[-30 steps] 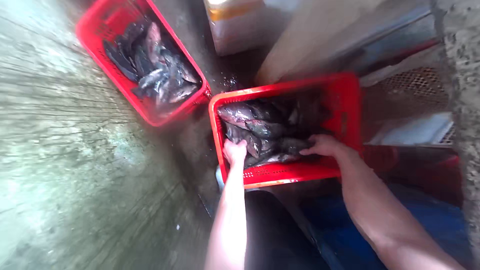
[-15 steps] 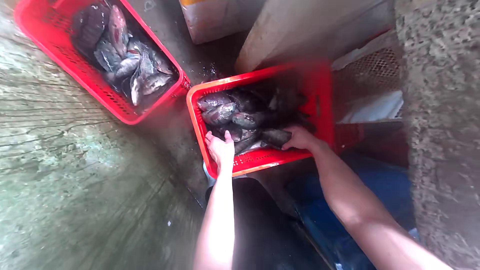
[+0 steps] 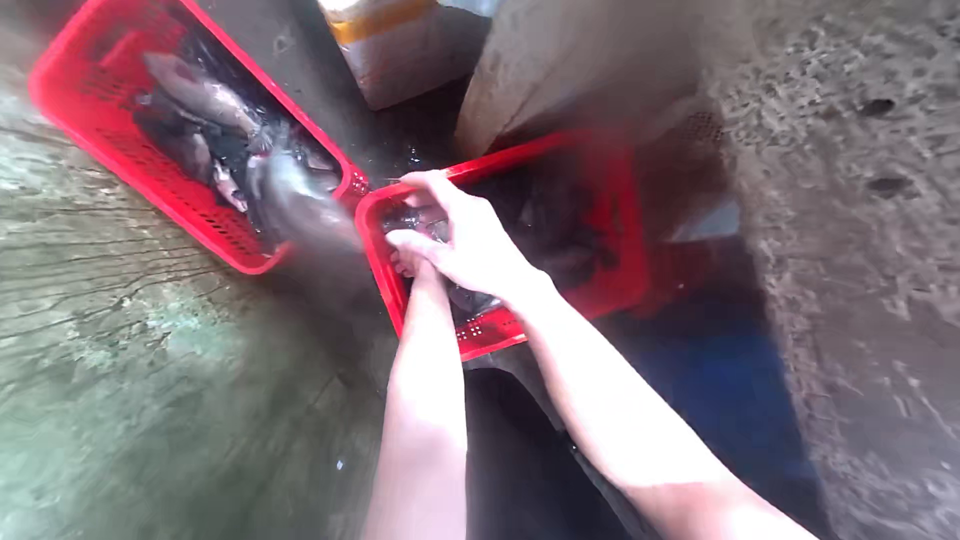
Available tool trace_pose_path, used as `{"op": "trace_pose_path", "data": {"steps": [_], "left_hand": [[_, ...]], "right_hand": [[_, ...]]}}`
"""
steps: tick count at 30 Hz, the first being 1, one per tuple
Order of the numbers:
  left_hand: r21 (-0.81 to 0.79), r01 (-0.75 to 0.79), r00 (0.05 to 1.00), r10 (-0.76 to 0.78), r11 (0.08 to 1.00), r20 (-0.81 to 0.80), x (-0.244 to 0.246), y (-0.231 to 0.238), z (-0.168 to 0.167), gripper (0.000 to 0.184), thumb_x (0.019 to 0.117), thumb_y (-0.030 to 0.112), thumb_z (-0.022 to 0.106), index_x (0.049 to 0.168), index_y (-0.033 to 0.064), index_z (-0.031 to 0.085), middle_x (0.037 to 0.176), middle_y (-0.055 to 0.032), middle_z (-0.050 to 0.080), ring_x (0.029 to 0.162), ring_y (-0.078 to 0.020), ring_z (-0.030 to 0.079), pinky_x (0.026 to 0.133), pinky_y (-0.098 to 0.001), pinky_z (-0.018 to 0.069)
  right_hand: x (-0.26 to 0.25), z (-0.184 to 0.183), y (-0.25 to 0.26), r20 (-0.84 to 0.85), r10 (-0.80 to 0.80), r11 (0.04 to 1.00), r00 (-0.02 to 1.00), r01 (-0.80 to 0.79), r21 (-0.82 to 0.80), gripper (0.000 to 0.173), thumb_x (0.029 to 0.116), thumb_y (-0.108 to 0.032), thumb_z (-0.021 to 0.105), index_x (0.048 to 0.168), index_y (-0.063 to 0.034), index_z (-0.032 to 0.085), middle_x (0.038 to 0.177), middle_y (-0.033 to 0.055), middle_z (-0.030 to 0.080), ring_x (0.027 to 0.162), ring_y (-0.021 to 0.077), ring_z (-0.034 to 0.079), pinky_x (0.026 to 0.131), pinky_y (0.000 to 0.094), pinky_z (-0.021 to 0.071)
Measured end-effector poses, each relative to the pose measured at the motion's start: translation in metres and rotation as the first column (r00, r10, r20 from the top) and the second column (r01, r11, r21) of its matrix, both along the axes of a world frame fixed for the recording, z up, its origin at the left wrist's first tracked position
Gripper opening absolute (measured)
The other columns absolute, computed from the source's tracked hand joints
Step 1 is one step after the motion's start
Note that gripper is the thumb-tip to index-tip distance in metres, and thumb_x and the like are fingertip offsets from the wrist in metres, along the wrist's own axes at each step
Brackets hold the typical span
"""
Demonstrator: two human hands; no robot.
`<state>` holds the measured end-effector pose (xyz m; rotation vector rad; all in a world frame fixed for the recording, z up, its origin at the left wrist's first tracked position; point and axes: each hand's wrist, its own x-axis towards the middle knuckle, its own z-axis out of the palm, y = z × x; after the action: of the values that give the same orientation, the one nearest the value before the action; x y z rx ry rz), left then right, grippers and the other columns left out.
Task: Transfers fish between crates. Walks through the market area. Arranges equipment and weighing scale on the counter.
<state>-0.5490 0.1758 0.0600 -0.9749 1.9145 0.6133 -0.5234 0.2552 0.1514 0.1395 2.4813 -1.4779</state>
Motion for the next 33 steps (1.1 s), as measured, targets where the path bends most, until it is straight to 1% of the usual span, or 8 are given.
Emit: {"op": "trace_pose_path", "data": {"steps": [3, 6, 11, 15, 21, 25, 29, 33], "left_hand": [[0.049, -0.355, 0.933, 0.357, 0.934, -0.038, 0.014, 0.003, -0.079, 0.087, 0.0888, 0.055, 0.069, 0.15, -0.0007, 0.042, 0.152, -0.0282, 0.042, 0.136, -0.0453, 0.045, 0.102, -0.0635, 0.0465], [0.029, -0.419, 0.906, 0.42, 0.907, -0.057, 0.017, 0.007, -0.103, 0.106, 0.0827, 0.046, 0.078, 0.16, 0.0033, 0.019, 0.151, -0.0314, 0.039, 0.135, -0.049, 0.044, 0.098, -0.0662, 0.0494], [-0.108, -0.31, 0.948, 0.298, 0.944, -0.114, 0.041, 0.002, -0.115, 0.079, 0.0783, 0.045, 0.082, 0.14, 0.0033, 0.055, 0.132, -0.0228, 0.063, 0.124, -0.0376, 0.06, 0.099, -0.0576, 0.0515], [0.05, -0.336, 0.929, 0.34, 0.94, -0.148, 0.066, -0.009, -0.119, 0.076, 0.0697, 0.03, 0.09, 0.132, -0.0012, 0.059, 0.128, -0.027, 0.062, 0.121, -0.0424, 0.059, 0.097, -0.062, 0.0501], [0.098, 0.018, 0.778, 0.047, 0.995, -0.627, 0.125, -0.024, -0.055, 0.059, 0.0896, 0.036, 0.078, 0.135, 0.0066, 0.056, 0.127, -0.0152, 0.063, 0.114, -0.0279, 0.06, 0.098, -0.0459, 0.0498], [0.172, -0.154, 0.882, 0.214, 0.973, -0.419, 0.159, -0.028, -0.047, 0.05, 0.0955, 0.026, 0.073, 0.136, 0.0007, 0.055, 0.121, -0.0176, 0.068, 0.107, -0.0266, 0.068, 0.095, -0.0456, 0.0557], [0.221, -0.171, 0.937, 0.228, 0.96, -0.265, 0.176, -0.019, -0.056, 0.038, 0.1015, 0.022, 0.062, 0.131, -0.002, 0.061, 0.119, -0.0187, 0.071, 0.114, -0.0285, 0.067, 0.101, -0.0484, 0.0531], [0.239, -0.202, 0.937, 0.258, 0.95, -0.237, 0.174, -0.006, -0.073, 0.029, 0.1022, 0.026, 0.057, 0.11, 0.0021, 0.071, 0.103, -0.0184, 0.071, 0.098, -0.0323, 0.068, 0.087, -0.0549, 0.055]], "right_hand": [[0.061, -0.028, 0.045, 0.147, -0.216, 0.966, 0.965, 0.19, 0.174, 0.05, 0.1006, -0.038, 0.066, 0.144, -0.0177, 0.052, 0.12, 0.0053, 0.072, 0.094, 0.0172, 0.074, 0.076, 0.0405, 0.0647], [0.129, -0.077, 0.089, 0.211, -0.393, 0.878, 0.895, 0.297, 0.376, 0.041, 0.101, -0.04, 0.063, 0.134, -0.0155, 0.061, 0.112, 0.003, 0.074, 0.094, 0.016, 0.073, 0.082, 0.0434, 0.0629], [0.214, -0.091, 0.12, 0.331, -0.484, 0.836, 0.81, 0.316, 0.448, 0.035, 0.1008, -0.034, 0.062, 0.125, -0.0102, 0.068, 0.105, 0.0046, 0.076, 0.092, 0.0141, 0.074, 0.084, 0.0375, 0.0626], [0.222, -0.094, 0.13, 0.303, -0.509, 0.812, 0.806, 0.333, 0.479, 0.033, 0.1011, -0.033, 0.062, 0.123, -0.0097, 0.069, 0.103, 0.0058, 0.076, 0.09, 0.0146, 0.074, 0.083, 0.0364, 0.0623], [0.194, -0.117, 0.128, 0.198, -0.484, 0.789, 0.852, 0.328, 0.519, 0.037, 0.0978, -0.029, 0.067, 0.127, -0.0074, 0.065, 0.109, 0.0111, 0.074, 0.095, 0.0239, 0.073, 0.085, 0.0474, 0.0616], [0.172, -0.149, 0.098, 0.433, -0.182, 0.87, 0.883, -0.06, 0.489, 0.089, 0.0794, -0.054, 0.083, 0.148, -0.0094, 0.049, 0.148, 0.0159, 0.052, 0.135, 0.0331, 0.053, 0.11, 0.0535, 0.0485], [0.158, -0.166, 0.07, 0.356, -0.032, 0.753, 0.934, -0.212, 0.622, 0.087, 0.0746, -0.026, 0.087, 0.151, -0.0106, 0.048, 0.154, 0.0204, 0.045, 0.138, 0.0436, 0.048, 0.103, 0.0617, 0.0494], [0.161, -0.183, 0.065, 0.334, 0.067, 0.705, 0.94, -0.282, 0.651, 0.094, 0.0765, -0.023, 0.088, 0.156, -0.0084, 0.04, 0.157, 0.0223, 0.042, 0.14, 0.0466, 0.044, 0.104, 0.0677, 0.0443]]}}
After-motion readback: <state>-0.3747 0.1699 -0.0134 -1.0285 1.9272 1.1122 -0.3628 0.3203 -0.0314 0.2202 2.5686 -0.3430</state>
